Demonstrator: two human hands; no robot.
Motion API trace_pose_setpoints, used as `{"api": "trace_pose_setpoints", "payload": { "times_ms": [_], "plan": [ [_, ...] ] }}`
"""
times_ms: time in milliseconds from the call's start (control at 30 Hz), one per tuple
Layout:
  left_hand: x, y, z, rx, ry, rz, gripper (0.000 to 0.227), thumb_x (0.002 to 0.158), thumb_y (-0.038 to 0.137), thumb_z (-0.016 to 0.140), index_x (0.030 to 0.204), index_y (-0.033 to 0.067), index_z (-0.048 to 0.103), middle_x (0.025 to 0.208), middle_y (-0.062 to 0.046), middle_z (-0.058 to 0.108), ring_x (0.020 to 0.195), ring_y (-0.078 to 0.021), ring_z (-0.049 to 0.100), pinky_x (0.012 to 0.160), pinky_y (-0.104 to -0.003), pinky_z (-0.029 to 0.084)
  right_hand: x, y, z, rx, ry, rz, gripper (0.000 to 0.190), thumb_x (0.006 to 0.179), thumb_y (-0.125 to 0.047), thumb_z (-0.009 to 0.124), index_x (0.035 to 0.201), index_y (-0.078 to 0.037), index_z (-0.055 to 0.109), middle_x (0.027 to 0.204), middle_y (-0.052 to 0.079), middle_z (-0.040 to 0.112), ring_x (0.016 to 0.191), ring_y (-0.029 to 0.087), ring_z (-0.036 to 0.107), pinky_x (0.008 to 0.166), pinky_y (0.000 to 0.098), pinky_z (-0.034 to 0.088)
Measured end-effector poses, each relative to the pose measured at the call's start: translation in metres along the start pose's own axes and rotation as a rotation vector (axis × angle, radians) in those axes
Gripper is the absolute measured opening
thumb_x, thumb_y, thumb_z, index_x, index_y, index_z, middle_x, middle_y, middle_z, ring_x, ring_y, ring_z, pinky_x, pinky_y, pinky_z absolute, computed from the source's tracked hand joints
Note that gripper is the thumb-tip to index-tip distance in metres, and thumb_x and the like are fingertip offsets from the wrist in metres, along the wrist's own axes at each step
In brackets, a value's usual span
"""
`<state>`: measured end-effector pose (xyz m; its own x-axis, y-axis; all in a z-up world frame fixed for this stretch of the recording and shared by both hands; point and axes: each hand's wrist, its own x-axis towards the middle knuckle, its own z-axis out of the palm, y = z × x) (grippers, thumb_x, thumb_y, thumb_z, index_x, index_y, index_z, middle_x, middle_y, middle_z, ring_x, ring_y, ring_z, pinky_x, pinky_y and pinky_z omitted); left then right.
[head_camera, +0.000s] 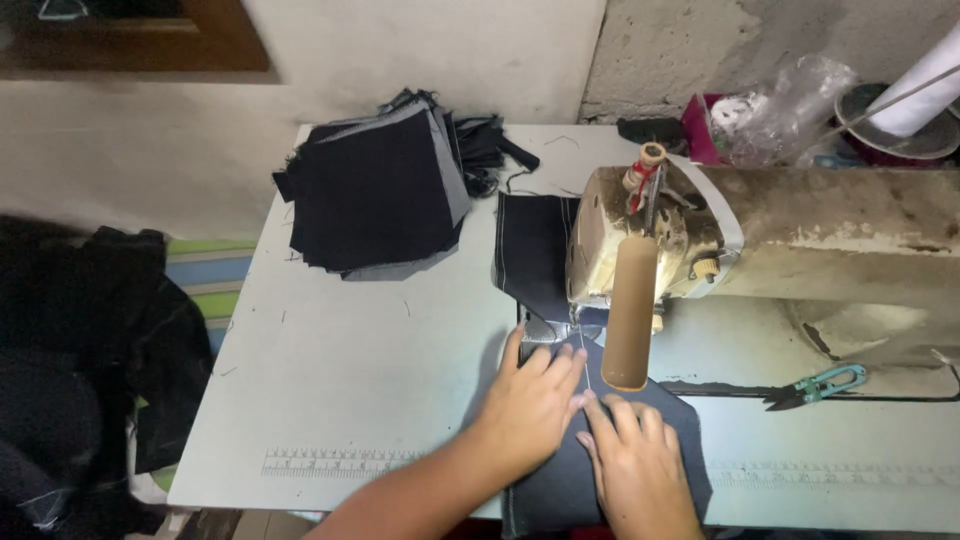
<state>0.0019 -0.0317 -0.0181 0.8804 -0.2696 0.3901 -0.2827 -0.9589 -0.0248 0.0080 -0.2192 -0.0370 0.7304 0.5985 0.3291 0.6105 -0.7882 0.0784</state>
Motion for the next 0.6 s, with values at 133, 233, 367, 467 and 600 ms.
{"api": "trace_pose_setpoints", "payload": {
  "times_ms": [133, 233, 367, 467, 600],
  "plan": [
    [0.005, -0.01, 0.0, 0.042, -0.051, -0.034, 0.052, 0.1, 0.04, 0.053, 0.145, 0.0146, 0.056, 0.138, -0.005, 0.062, 0.125, -0.0286, 0.054, 0.118, -0.068, 0.021, 0.014, 0.018, -0.011, -0.043, 0.003, 0.147, 0.05, 0.086, -0.055, 0.06, 0.129, -0.03, 0.062, 0.127, -0.002, 0.062, 0.104, 0.026, 0.062, 0.088, 0.0462, 0.049],
    [0.006, -0.015, -0.007, 0.011, -0.066, -0.127, 0.056, 0.095, 0.045, 0.061, 0.145, 0.0205, 0.054, 0.138, -0.007, 0.059, 0.117, -0.032, 0.055, 0.105, -0.063, 0.03, 0.033, 0.039, -0.03, 0.218, -0.136, 0.372, 0.041, 0.088, -0.044, 0.061, 0.125, -0.026, 0.062, 0.133, -0.001, 0.059, 0.111, 0.025, 0.063, 0.093, 0.0453, 0.05],
    [0.01, -0.023, -0.014, -0.466, -0.079, -0.464, 0.051, 0.094, 0.016, 0.068, 0.144, 0.022, 0.055, 0.108, -0.014, 0.053, 0.095, -0.0383, 0.061, 0.085, -0.049, 0.049, 0.025, 0.029, -0.038, 0.385, 0.506, 0.072, 0.039, 0.088, 0.016, 0.059, 0.092, -0.018, 0.076, 0.118, 0.007, 0.065, 0.109, 0.03, 0.06, 0.106, 0.0414, 0.042],
    [0.006, -0.022, -0.018, -0.18, 0.259, -0.306, 0.089, 0.065, -0.011, 0.053, 0.143, 0.0299, 0.06, 0.133, -0.011, 0.052, 0.112, -0.0348, 0.051, 0.094, -0.05, 0.038, 0.014, 0.01, -0.045, 0.255, 0.592, -0.01, 0.037, 0.09, 0.003, 0.055, 0.099, -0.025, 0.079, 0.118, 0.001, 0.067, 0.11, 0.028, 0.058, 0.104, 0.0438, 0.04],
    [0.006, -0.015, -0.016, -0.139, 0.158, -0.118, 0.044, 0.087, 0.01, 0.066, 0.13, 0.0203, 0.066, 0.124, 0.001, 0.064, 0.113, -0.0232, 0.056, 0.097, -0.05, 0.034, -0.02, -0.007, 0.0, 0.261, 0.168, -0.096, 0.027, 0.091, -0.046, 0.066, 0.109, -0.027, 0.07, 0.11, -0.007, 0.067, 0.105, 0.019, 0.061, 0.099, 0.0438, 0.034]
  ]
}}
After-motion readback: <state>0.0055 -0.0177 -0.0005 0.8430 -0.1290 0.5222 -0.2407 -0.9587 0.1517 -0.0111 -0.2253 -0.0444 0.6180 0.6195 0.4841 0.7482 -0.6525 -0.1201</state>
